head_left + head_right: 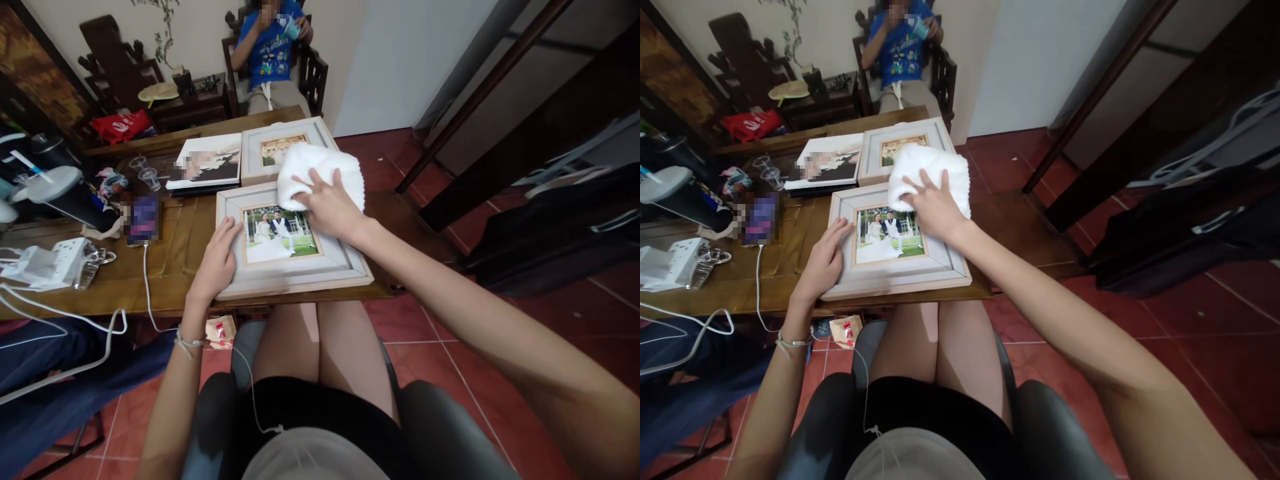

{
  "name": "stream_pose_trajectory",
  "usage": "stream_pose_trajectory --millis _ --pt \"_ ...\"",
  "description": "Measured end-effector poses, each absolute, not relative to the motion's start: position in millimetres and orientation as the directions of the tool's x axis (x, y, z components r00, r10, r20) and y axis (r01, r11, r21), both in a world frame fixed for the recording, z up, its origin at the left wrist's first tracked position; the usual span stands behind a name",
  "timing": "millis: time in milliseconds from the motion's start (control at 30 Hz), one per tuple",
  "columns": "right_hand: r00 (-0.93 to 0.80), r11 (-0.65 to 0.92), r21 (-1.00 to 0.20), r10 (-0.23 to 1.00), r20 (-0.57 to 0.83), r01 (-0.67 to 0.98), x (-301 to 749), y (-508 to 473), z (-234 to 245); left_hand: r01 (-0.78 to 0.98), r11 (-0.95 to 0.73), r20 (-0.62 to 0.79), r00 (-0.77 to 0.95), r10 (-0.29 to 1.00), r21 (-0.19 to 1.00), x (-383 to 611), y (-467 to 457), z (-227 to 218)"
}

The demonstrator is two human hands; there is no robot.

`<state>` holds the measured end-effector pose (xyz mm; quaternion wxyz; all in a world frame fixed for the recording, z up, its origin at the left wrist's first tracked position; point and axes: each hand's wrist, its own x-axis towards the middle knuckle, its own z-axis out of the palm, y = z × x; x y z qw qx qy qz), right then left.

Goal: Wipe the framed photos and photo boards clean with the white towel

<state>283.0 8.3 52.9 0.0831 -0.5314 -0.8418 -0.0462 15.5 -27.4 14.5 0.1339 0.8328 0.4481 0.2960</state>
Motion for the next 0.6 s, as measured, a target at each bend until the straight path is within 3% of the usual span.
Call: stream_pose_trajectory --millis 100,233,367,467,600 --pt "-0.417 0.422 -0.011 0.898 0.140 0.906 273.2 18.9 52.0 0.673 -0.557 0.382 0.410 0.829 0.487 16.1 -27.6 14.7" --pt "-0.552 0.553 -0.053 0.833 0.039 0.831 269.1 -24.2 65.0 0.673 -0.560 0.382 0.414 0.826 0.483 17.2 -26.0 14.1" --pt "-0.705 0.671 -0.259 0.706 -0.065 0.695 283.8 -84.0 89.4 0.670 -0.568 0.380 0.426 0.821 0.478 17.0 -23.9 13.1" --pt "-0.769 0.690 -0.400 0.636 -0.065 0.604 288.2 -108.1 100.1 0.663 -0.573 0.387 0.425 0.818 0.482 16.5 -23.5 12.8" --pt "-0.737 0.678 -0.369 0.675 -0.029 0.636 269.5 -98.2 85.0 0.651 -0.578 0.396 0.424 0.814 0.492 16.8 -24.4 13.6"
